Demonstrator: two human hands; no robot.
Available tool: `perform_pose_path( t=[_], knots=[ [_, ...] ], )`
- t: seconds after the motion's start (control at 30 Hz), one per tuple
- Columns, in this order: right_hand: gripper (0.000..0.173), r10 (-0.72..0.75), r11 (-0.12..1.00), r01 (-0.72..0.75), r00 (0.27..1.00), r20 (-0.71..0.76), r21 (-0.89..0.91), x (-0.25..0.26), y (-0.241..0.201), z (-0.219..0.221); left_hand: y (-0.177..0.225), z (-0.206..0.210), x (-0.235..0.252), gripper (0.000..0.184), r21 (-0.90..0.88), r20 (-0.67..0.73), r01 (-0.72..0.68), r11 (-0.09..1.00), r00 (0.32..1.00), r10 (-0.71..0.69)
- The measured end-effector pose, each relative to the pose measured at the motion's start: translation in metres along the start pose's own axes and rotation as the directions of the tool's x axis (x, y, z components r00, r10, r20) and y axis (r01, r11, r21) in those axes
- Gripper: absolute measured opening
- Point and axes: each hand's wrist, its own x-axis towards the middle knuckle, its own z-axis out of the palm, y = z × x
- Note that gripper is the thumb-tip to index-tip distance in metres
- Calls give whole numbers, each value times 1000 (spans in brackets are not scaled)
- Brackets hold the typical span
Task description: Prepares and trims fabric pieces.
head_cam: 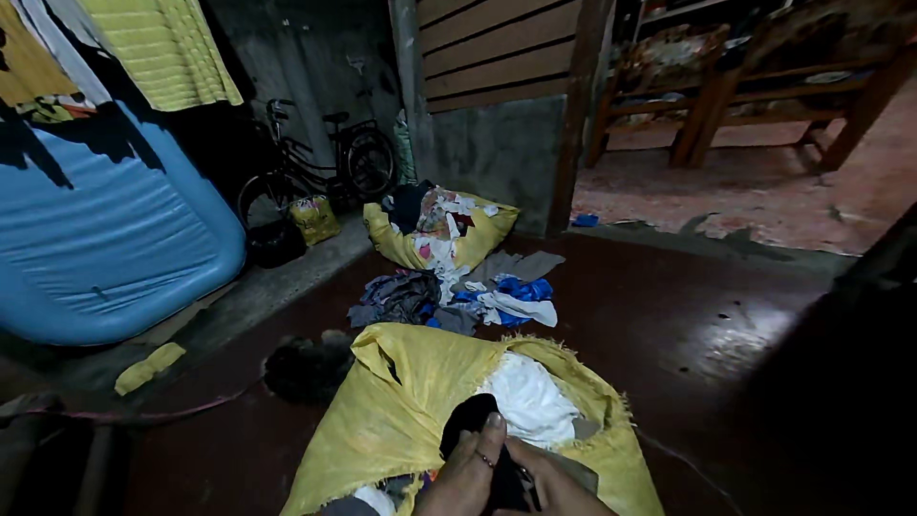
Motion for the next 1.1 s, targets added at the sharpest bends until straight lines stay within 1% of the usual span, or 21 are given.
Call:
perform_pose_path(
  t=[0.03, 0.1, 0.13, 0.17, 0.2, 0.27, 0.33, 0.37, 0.4, 0.47, 0.57, 0.63, 0.7, 0.73, 0.77, 0.83, 0.9, 0.93, 0.97, 1.03, 1.1],
  knots=[
    [55, 18, 1000, -17, 999, 44, -23, 1, 1, -4, -2, -5, 2, 79, 14, 31, 65, 998, 997, -66],
    [35, 32, 999, -37, 990, 139, 30, 0, -3, -13, -5, -19, 9, 79, 38, 117, 135, 990, 983, -139],
    [31, 42, 995, -58, 983, 178, 87, -1, -10, -18, -6, -26, 11, 76, 45, 172, 132, 990, 975, -138],
    [31, 53, 986, -82, 980, 194, 143, -2, -15, -22, -9, -33, 12, 72, 30, 223, 108, 994, 968, -112],
    [32, 56, 974, -95, 980, 190, 204, -2, -17, -26, -15, -40, 14, 67, -13, 262, 60, 998, 963, -55],
    [32, 27, 937, -74, 990, 139, 341, -1, -13, -33, -29, -48, 19, 54, -135, 317, -75, 988, 941, 115],
    [29, 5, 869, -52, 995, 96, 491, -1, -10, -40, -31, -53, 19, 51, -243, 376, -213, 946, 878, 295],
    [28, 10, 839, -48, 997, 73, 541, -1, -13, -43, -28, -54, 18, 43, -262, 368, -253, 931, 866, 339],
    [26, 20, 826, -43, 999, 46, 562, -1, -16, -45, -25, -54, 17, 32, -256, 335, -276, 927, 874, 352],
    [26, 36, 841, -19, 999, -22, 541, 0, -17, -46, -20, -54, 17, 21, -238, 246, -307, 921, 899, 363],
    [34, 80, 916, -29, 991, -110, 401, 4, -12, -44, -17, -53, 18, 22, -296, 147, -299, 907, 924, 353],
    [43, 73, 934, -38, 993, -87, 355, 5, -4, -46, -21, -51, 21, 24, -372, 85, -282, 884, 938, 335],
    [59, 54, 949, -40, 998, -35, 314, 5, 1, -52, -24, -51, 23, 26, -473, 37, -254, 844, 951, 307],
    [66, 66, 957, -53, 997, -35, 285, 6, 3, -54, -24, -51, 23, 27, -519, 23, -246, 819, 953, 301],
    [69, 89, 963, -70, 994, -62, 261, 7, 3, -55, -25, -51, 22, 29, -559, 18, -239, 794, 954, 300],
    [60, 128, 958, -83, 980, -150, 276, 8, 3, -56, -27, -50, 22, 36, -627, 42, -225, 746, 946, 321],
    [48, 165, 915, -63, 959, -228, 399, 9, 0, -60, -33, -48, 25, 55, -638, 107, -220, 738, 923, 368],
    [46, 164, 884, -29, 954, -251, 468, 10, 0, -63, -39, -47, 28, 63, -637, 147, -212, 741, 910, 387],
    [47, 156, 852, 6, 951, -266, 523, 10, 1, -67, -48, -46, 32, 64, -649, 179, -201, 734, 897, 403],
    [52, 130, 804, 68, 949, -287, 590, 12, 3, -71, -70, -38, 36, 50, -711, 211, -170, 682, 874, 437],
    [56, 77, 762, 134, 953, -293, 634, 12, 1, -71, -88, -25, 33, 37, -772, 204, -149, 617, 863, 463]
  ],
)
